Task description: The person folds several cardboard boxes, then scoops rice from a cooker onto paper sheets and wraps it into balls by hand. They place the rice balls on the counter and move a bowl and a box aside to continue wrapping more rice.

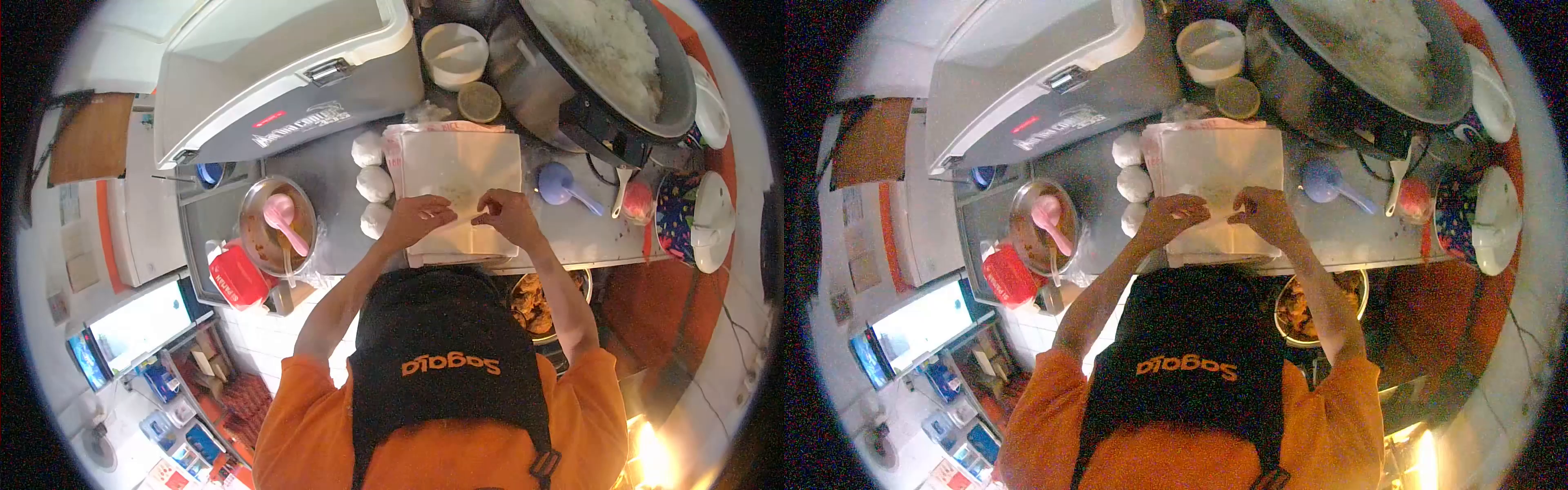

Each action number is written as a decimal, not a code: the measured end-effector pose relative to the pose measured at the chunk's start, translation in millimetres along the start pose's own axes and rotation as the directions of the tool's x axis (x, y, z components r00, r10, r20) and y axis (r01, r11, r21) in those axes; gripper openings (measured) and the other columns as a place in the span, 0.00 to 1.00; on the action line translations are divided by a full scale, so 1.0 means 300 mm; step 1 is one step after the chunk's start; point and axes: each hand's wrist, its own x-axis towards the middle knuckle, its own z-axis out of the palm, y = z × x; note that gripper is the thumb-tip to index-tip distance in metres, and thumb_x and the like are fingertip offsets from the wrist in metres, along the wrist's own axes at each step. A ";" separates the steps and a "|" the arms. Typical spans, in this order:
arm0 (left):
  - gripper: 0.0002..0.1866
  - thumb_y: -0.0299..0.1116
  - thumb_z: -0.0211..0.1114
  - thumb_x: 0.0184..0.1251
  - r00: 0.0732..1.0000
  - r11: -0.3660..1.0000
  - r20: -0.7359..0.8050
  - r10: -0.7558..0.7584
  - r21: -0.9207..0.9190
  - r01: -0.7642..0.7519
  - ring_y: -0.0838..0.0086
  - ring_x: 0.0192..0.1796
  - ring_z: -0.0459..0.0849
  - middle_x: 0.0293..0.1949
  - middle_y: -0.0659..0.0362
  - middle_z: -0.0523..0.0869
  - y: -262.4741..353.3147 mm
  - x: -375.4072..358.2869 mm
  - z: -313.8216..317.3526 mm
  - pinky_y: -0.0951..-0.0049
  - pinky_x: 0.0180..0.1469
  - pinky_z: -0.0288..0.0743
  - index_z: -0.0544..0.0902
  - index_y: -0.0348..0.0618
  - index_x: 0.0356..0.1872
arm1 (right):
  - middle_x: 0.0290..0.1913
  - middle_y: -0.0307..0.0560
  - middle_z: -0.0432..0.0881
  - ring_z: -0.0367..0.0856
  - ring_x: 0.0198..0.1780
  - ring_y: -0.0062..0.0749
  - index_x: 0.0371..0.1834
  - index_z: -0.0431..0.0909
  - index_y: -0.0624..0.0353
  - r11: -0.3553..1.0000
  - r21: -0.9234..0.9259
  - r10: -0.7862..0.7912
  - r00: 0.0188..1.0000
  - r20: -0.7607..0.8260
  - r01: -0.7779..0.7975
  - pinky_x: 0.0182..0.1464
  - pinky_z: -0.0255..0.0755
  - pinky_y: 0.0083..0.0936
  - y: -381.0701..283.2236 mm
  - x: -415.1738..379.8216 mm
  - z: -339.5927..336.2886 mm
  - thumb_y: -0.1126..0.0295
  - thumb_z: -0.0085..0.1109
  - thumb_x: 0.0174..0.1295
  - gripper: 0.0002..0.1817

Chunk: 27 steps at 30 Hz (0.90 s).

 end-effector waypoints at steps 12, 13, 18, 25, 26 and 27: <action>0.25 0.39 0.72 0.66 0.977 0.953 -0.099 0.187 0.258 -0.156 0.64 0.45 0.91 0.44 0.57 0.93 -0.069 0.109 -0.053 0.63 0.55 0.83 0.80 0.46 0.62 | 0.35 0.49 0.90 0.88 0.37 0.29 0.39 0.87 0.62 0.989 -0.050 -0.149 0.970 -0.191 0.142 0.41 0.79 0.28 0.155 0.121 -0.015 0.61 0.73 0.60 0.14; 0.24 0.37 0.70 0.67 0.982 0.951 -0.129 0.139 0.293 -0.096 0.61 0.47 0.91 0.45 0.54 0.92 -0.084 0.132 -0.071 0.61 0.55 0.83 0.79 0.46 0.63 | 0.36 0.49 0.90 0.88 0.36 0.28 0.40 0.88 0.61 0.990 -0.034 -0.143 0.966 -0.217 0.139 0.40 0.79 0.28 0.185 0.136 -0.015 0.61 0.74 0.60 0.15; 0.21 0.27 0.57 0.69 0.781 0.347 -0.120 0.612 0.929 -0.129 0.50 0.61 0.82 0.58 0.44 0.84 -0.016 0.101 -0.030 0.52 0.66 0.74 0.77 0.40 0.63 | 0.35 0.48 0.89 0.86 0.34 0.30 0.43 0.88 0.60 0.992 0.121 -0.006 0.957 -0.290 0.043 0.38 0.78 0.30 0.302 0.144 0.067 0.59 0.75 0.58 0.17; 0.30 0.27 0.55 0.63 0.804 0.431 0.230 0.548 0.746 -0.507 0.55 0.76 0.67 0.73 0.44 0.71 -0.137 0.085 0.122 0.55 0.78 0.61 0.71 0.27 0.68 | 0.40 0.51 0.84 0.83 0.41 0.54 0.45 0.83 0.57 0.989 -0.105 0.076 0.958 -0.276 -0.109 0.47 0.79 0.45 0.243 -0.047 -0.055 0.51 0.75 0.55 0.24; 0.30 0.28 0.56 0.62 0.805 0.419 0.235 0.544 0.756 -0.504 0.55 0.75 0.68 0.72 0.45 0.72 -0.130 0.083 0.123 0.55 0.77 0.62 0.72 0.28 0.67 | 0.40 0.51 0.84 0.82 0.41 0.54 0.45 0.83 0.58 0.985 -0.134 0.082 0.981 -0.178 -0.107 0.48 0.78 0.45 0.311 -0.077 -0.042 0.51 0.74 0.56 0.23; 0.30 0.28 0.57 0.61 0.805 0.405 0.240 0.542 0.765 -0.501 0.56 0.75 0.68 0.71 0.45 0.73 -0.113 0.082 0.120 0.55 0.76 0.63 0.73 0.28 0.66 | 0.41 0.51 0.84 0.82 0.42 0.54 0.44 0.82 0.58 0.986 -0.110 0.114 0.989 -0.095 -0.125 0.49 0.77 0.45 0.318 -0.082 -0.044 0.50 0.74 0.56 0.23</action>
